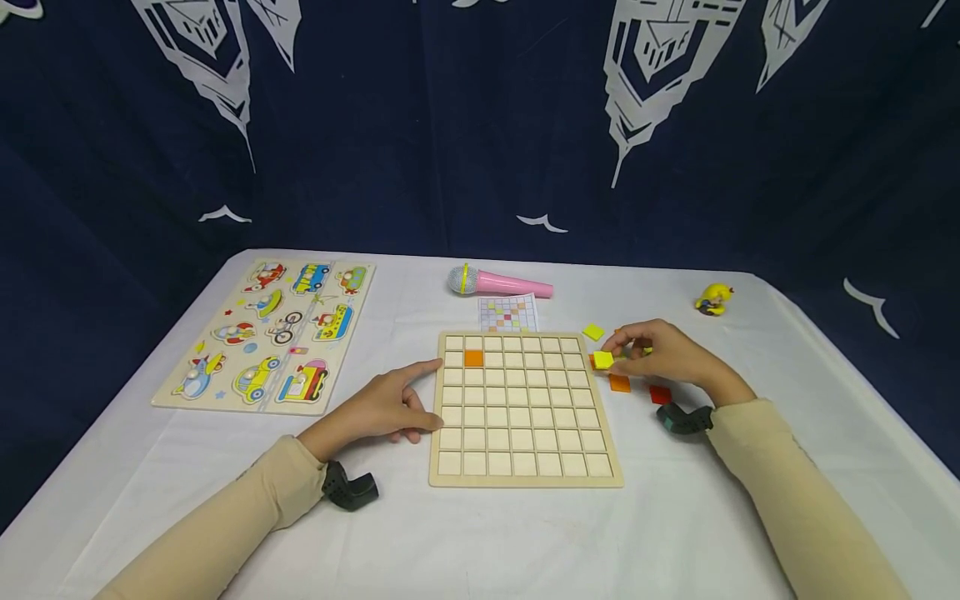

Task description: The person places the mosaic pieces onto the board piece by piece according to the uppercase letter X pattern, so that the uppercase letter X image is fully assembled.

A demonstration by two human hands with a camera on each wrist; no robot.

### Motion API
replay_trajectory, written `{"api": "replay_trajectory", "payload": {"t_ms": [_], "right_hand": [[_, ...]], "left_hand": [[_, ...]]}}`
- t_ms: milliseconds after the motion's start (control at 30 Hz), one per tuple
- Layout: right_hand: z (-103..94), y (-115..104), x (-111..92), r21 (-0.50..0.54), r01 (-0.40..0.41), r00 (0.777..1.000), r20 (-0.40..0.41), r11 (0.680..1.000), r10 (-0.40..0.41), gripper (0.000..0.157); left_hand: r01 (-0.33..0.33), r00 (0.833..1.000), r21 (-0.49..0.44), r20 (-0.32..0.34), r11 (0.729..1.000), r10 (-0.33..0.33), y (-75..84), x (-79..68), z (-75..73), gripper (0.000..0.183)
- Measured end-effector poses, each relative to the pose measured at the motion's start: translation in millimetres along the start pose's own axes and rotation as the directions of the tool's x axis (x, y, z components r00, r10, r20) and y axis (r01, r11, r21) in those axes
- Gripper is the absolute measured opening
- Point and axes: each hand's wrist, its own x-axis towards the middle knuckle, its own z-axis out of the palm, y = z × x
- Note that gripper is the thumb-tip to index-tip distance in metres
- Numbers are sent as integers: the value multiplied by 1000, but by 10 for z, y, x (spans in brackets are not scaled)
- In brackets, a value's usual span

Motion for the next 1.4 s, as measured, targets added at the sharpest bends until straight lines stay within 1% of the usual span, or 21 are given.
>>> {"api": "replay_trajectory", "payload": {"t_ms": [300, 567, 733, 933, 1133, 1400], "right_hand": [[56, -110, 144, 42, 34, 999, 12, 999, -34, 26], [102, -171, 235, 51, 11, 999, 30, 999, -13, 28], [135, -201, 292, 44, 21, 999, 44, 999, -23, 27], [183, -223, 356, 37, 37, 997, 59, 999, -39, 20], [223, -263, 415, 16, 47, 996, 77, 999, -48, 20], [268, -296, 507, -14, 1, 992, 124, 1000, 1, 17]], "left_hand": [[6, 1000, 4, -3, 1000, -6, -1, 6, -2, 96], [-1, 1000, -7, 0, 1000, 1, -12, 24, -7, 97], [3, 1000, -10, -1, 1000, -3, -23, 26, -10, 97], [5, 1000, -8, -2, 1000, -5, -26, 25, -5, 97], [11, 1000, -9, -4, 1000, -11, -20, 21, 3, 97], [11, 1000, -13, -1, 1000, -11, -16, 14, 2, 97]]}}
